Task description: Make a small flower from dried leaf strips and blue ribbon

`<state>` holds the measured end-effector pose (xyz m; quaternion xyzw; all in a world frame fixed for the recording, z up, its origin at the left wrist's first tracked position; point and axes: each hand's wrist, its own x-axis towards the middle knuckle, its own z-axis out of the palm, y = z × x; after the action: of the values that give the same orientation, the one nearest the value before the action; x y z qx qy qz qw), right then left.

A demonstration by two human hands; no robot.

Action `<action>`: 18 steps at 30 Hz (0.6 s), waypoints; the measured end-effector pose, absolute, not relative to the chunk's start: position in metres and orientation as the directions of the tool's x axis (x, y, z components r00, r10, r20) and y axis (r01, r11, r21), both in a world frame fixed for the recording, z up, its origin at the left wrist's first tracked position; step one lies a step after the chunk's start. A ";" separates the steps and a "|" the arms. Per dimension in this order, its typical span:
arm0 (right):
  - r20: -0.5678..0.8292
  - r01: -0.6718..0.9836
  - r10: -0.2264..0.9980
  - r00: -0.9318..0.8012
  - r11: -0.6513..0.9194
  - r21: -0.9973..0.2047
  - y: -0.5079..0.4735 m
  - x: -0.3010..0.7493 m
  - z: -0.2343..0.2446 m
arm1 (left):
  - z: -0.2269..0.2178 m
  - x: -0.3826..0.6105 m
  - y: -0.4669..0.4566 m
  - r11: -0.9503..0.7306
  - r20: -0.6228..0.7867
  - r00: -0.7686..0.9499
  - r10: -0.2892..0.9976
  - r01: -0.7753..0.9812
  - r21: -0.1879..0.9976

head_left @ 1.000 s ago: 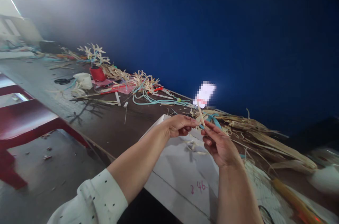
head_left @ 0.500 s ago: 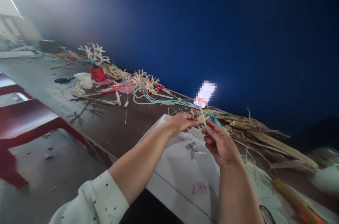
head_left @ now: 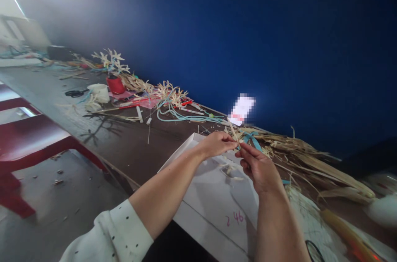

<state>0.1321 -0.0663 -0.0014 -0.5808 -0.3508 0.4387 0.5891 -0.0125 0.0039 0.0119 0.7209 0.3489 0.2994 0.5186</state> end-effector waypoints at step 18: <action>0.161 0.115 0.868 0.470 0.120 -0.986 -0.063 0.128 -0.005 | 0.007 -0.004 0.005 -0.631 0.499 0.494 0.712 0.140 0.763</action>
<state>0.1282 -0.0631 -0.0052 -0.5902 -0.4162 0.3027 0.6220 -0.0040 0.0046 0.0075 0.7965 0.2676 0.4257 0.3357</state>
